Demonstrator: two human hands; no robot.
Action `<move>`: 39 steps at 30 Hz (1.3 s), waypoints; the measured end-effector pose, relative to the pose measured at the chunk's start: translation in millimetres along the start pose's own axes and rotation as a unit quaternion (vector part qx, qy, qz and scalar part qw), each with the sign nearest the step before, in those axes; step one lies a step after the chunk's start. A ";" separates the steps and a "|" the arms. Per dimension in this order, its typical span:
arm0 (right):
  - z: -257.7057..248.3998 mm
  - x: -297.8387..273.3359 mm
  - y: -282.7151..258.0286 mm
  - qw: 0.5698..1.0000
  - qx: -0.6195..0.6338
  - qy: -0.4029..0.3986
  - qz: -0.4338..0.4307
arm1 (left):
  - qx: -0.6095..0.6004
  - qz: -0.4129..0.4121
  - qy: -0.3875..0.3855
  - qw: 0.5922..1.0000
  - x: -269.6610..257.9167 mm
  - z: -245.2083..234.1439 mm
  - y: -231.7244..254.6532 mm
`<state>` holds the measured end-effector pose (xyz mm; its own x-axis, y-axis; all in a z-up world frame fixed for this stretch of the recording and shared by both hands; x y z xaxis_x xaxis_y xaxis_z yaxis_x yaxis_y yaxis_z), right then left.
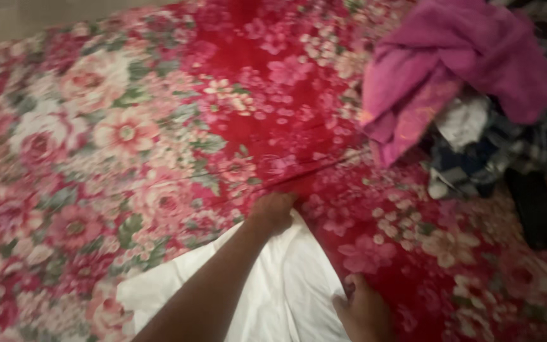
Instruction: The person folds a white t-shirt and a green t-shirt on a floral bedsheet. They smooth the fabric, fold the sleeves and body, and stack the folded shirts. The person then picks up the folded shirts and places them on another bed in the room.
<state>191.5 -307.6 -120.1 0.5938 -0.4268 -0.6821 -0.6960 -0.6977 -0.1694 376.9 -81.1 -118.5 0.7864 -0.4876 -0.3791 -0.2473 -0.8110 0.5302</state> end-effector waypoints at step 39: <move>160.2 -134.3 -54.5 0.931 -0.080 -0.040 -0.353 | -0.134 -0.239 0.303 0.913 -371.3 28.8 -128.4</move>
<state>85.1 -120.0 -133.3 0.8445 0.2100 -0.4927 -0.0709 -0.8680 -0.4914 100.4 194.7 -67.6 0.9568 0.2356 -0.1703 0.2901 -0.7366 0.6109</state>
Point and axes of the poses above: each hand's wrist, its own x-axis towards the middle knuckle, its own z-axis out of the palm, y = z × x, the point moved 4 cm from there along x, towards the middle knuckle, and after that the axes turned 11 degrees about z, right-handed, at the moved point
